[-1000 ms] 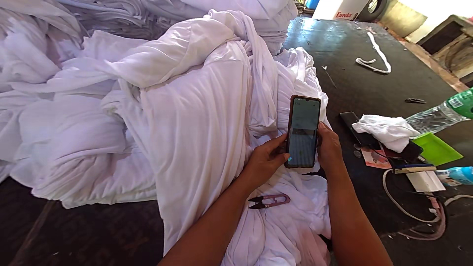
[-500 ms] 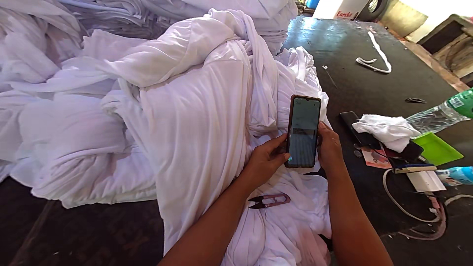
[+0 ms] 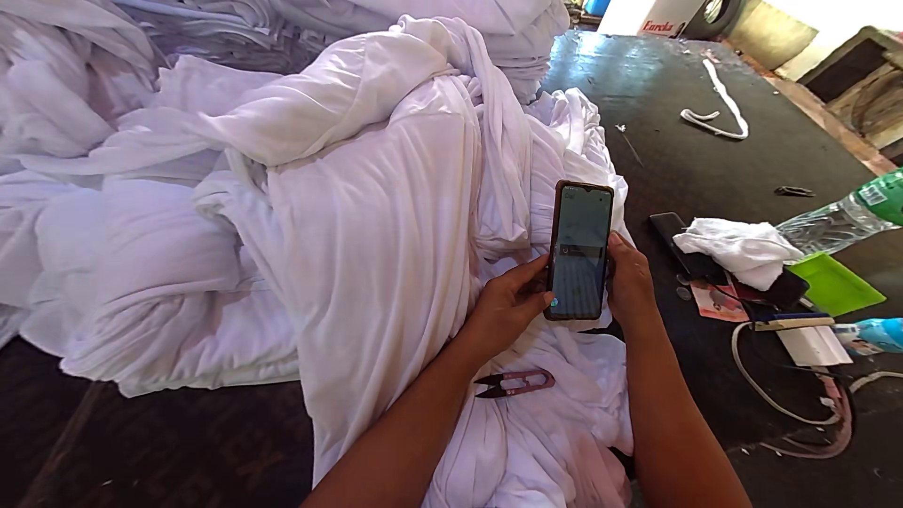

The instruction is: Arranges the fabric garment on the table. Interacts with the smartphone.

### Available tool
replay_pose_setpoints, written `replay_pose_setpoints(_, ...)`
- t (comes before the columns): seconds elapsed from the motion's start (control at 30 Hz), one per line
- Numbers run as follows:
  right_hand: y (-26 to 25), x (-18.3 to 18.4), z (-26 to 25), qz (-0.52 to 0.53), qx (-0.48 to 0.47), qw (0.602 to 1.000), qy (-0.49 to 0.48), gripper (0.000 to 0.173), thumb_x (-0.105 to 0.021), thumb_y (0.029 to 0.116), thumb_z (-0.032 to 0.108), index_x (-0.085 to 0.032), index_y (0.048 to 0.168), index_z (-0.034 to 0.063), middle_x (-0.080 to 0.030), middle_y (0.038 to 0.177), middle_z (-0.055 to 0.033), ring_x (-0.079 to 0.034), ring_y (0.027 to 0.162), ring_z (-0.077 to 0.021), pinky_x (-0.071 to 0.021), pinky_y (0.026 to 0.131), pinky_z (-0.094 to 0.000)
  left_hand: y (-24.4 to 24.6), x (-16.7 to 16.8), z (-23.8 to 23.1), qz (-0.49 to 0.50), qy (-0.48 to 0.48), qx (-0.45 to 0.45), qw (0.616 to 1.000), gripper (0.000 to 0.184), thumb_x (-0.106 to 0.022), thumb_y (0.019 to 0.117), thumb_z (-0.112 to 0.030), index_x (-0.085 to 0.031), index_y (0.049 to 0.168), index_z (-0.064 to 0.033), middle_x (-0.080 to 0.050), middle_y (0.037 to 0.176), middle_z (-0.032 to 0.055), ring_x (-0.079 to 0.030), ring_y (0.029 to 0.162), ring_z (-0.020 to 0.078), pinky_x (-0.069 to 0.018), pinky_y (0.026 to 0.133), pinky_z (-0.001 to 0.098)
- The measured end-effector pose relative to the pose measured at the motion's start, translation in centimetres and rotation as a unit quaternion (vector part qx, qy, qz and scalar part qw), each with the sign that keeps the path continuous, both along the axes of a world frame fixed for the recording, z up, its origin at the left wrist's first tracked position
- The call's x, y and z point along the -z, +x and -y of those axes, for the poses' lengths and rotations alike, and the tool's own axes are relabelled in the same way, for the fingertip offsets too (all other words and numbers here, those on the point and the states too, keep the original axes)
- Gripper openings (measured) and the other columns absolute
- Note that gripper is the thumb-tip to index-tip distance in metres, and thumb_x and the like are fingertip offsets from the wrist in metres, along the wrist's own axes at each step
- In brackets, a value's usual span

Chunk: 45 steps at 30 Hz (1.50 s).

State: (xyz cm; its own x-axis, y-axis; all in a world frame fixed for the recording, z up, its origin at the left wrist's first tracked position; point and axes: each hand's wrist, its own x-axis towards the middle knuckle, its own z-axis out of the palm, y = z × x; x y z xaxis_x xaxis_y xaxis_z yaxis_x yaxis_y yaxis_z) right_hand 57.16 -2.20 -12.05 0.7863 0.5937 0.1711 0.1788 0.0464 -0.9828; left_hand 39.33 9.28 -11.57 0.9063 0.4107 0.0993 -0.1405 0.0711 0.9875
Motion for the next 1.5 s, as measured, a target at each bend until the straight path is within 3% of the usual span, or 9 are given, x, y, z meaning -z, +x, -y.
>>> replay_pose_setpoints(0.73,0.2,0.11,0.0,0.014,0.007,1.0,-0.018,0.04,-0.032,0.1097,0.026,-0.063,0.117,0.0026,-0.064,0.109,0.0019,-0.063,0.098,-0.0004,-0.0537,0.088,-0.0226,0.04,-0.07,-0.08,-0.005,0.004,0.002,1.0,0.049,-0.059,0.0993,-0.001,-0.048,0.147,0.0034,-0.066,0.127,0.0144,-0.067,0.108,0.008,-0.0524,0.097,0.0216)
replay_pose_setpoints(1.5,0.23,0.27,-0.01,0.013,0.003,1.0,-0.007,0.037,-0.033,0.1097,0.026,-0.064,0.116,0.0055,-0.066,0.106,0.0051,-0.065,0.095,0.001,-0.0551,0.085,-0.0214,0.05,0.04,-0.08,-0.002,-0.001,0.006,1.0,0.049,-0.057,0.0997,-0.001,-0.046,0.147,0.0055,-0.066,0.127,0.0151,-0.066,0.107,0.0079,-0.0524,0.097,0.0217)
